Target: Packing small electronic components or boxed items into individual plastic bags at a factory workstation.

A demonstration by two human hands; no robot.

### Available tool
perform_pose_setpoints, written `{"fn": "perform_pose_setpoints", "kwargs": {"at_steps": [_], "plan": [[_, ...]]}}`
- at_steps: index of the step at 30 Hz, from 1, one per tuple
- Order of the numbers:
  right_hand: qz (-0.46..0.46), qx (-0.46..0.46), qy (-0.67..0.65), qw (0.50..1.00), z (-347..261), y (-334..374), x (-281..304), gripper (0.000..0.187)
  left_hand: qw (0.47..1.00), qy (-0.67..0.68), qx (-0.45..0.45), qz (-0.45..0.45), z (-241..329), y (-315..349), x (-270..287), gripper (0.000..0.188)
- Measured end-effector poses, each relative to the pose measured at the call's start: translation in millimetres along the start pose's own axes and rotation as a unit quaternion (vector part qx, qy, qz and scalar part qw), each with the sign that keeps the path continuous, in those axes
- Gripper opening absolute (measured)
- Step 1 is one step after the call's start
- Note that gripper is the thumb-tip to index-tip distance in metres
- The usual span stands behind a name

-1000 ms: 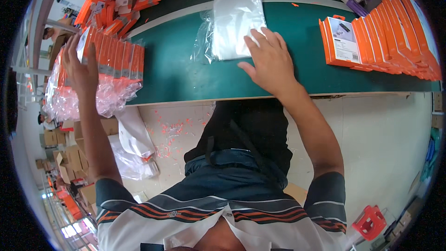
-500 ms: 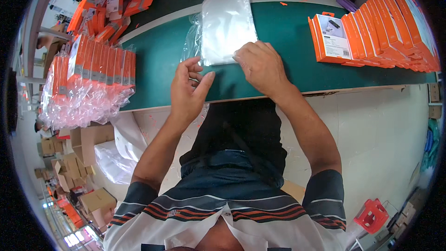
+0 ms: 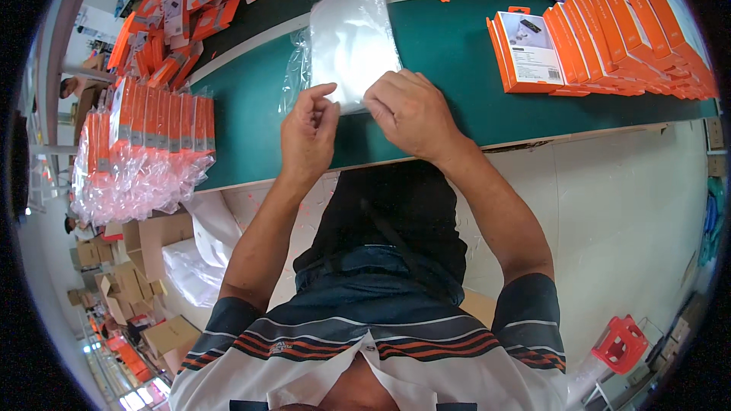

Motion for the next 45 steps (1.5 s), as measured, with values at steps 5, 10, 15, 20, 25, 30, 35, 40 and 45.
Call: {"fn": "perform_pose_setpoints", "kwargs": {"at_steps": [5,10,15,20,25,30,35,40,45], "plan": [[0.033,-0.062,-0.032,0.997,4.5,8.6,-3.1,0.014,1.000,-0.015,0.013,0.019,12.1,10.8,0.8,0.033],[0.027,-0.029,-0.040,0.998,-7.5,8.6,0.4,0.014,0.996,-0.054,-0.067,0.024,25.5,2.5,-14.8,0.028],[0.062,-0.072,-0.030,0.995,-1.5,12.8,2.0,0.017,0.992,-0.096,-0.083,-0.004,20.0,4.1,-10.5,0.030],[0.067,-0.092,0.018,0.993,-8.5,9.8,7.0,0.019,0.973,-0.162,-0.158,-0.034,28.5,9.3,-12.5,0.033],[0.068,-0.127,0.212,0.967,19.8,10.6,2.7,0.022,0.971,-0.144,-0.186,-0.035,34.6,13.9,-13.4,0.031],[0.142,-0.141,0.186,0.962,32.5,14.6,-5.8,0.020,0.953,-0.180,-0.244,-0.007,47.8,1.4,-21.1,0.032],[0.107,-0.111,0.212,0.965,30.1,24.6,3.9,0.020,0.907,-0.150,-0.333,-0.209,112.2,-44.1,-153.1,0.046],[0.097,-0.069,0.229,0.966,15.3,19.5,-3.5,0.026,0.839,-0.269,-0.405,-0.243,86.4,-92.6,-232.2,0.058],[0.186,-0.123,0.041,0.974,37.1,25.7,-26.7,0.029,0.847,-0.317,-0.295,-0.308,69.5,-118.7,-218.2,0.059]]}}
Point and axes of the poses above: each hand's wrist, its own y-axis away from the middle knuckle, its own x-axis out of the back of the hand, z = x × y, the point moved 2 cm from there along -y, towards the middle knuckle, and after that the axes turned 15 degrees about y, right-handed, at the moved point
